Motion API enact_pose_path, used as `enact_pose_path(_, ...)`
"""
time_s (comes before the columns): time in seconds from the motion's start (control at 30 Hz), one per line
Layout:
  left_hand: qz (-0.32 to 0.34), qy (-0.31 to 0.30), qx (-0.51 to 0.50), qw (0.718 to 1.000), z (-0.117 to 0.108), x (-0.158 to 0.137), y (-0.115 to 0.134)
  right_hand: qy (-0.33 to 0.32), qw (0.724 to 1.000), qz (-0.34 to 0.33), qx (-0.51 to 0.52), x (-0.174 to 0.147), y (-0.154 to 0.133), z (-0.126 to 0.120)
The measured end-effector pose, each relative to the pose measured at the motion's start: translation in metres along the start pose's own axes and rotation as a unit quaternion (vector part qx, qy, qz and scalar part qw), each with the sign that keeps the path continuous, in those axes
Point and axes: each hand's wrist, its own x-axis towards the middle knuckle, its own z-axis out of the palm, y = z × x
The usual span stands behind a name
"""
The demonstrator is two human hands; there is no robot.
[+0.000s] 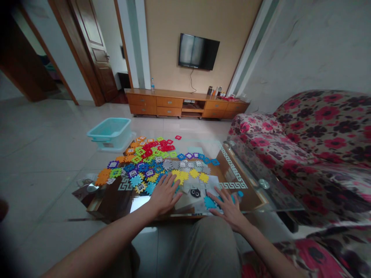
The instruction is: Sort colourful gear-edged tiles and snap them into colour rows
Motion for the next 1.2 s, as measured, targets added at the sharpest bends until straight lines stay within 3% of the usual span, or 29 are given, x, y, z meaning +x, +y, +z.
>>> enact_pose_path(0.1, 0.005, -0.006, -0.001, 1.000, 0.001, -0.001, 0.004, 0.058, 0.997, -0.038, -0.031, 0.005, -0.002, 0.012)
enact_pose_path(0.27, 0.020, -0.016, 0.001, 1.000, 0.008, -0.001, -0.001, 0.119, 0.992, -0.030, -0.038, 0.010, -0.003, 0.015)
enact_pose_path(0.63, 0.010, -0.017, 0.003, 1.000, 0.014, 0.004, -0.008, 0.094, 0.995, -0.031, 0.033, 0.021, 0.002, 0.006)
enact_pose_path(0.73, 0.007, -0.011, 0.002, 1.000, 0.014, 0.003, -0.010, 0.108, 0.992, -0.004, 0.058, 0.026, 0.000, 0.005)
enact_pose_path(0.9, -0.011, -0.005, 0.007, 1.000, 0.006, 0.005, -0.019, 0.104, 0.984, 0.113, 0.084, 0.045, -0.008, -0.003)
enact_pose_path(1.03, -0.102, 0.015, -0.003, 0.995, -0.006, 0.014, -0.036, 0.108, 0.986, 0.101, 0.078, 0.082, -0.047, -0.029)
enact_pose_path(1.2, -0.303, 0.059, -0.003, 0.951, -0.009, 0.015, -0.081, 0.115, 0.985, -0.015, 0.125, 0.161, -0.155, -0.058)
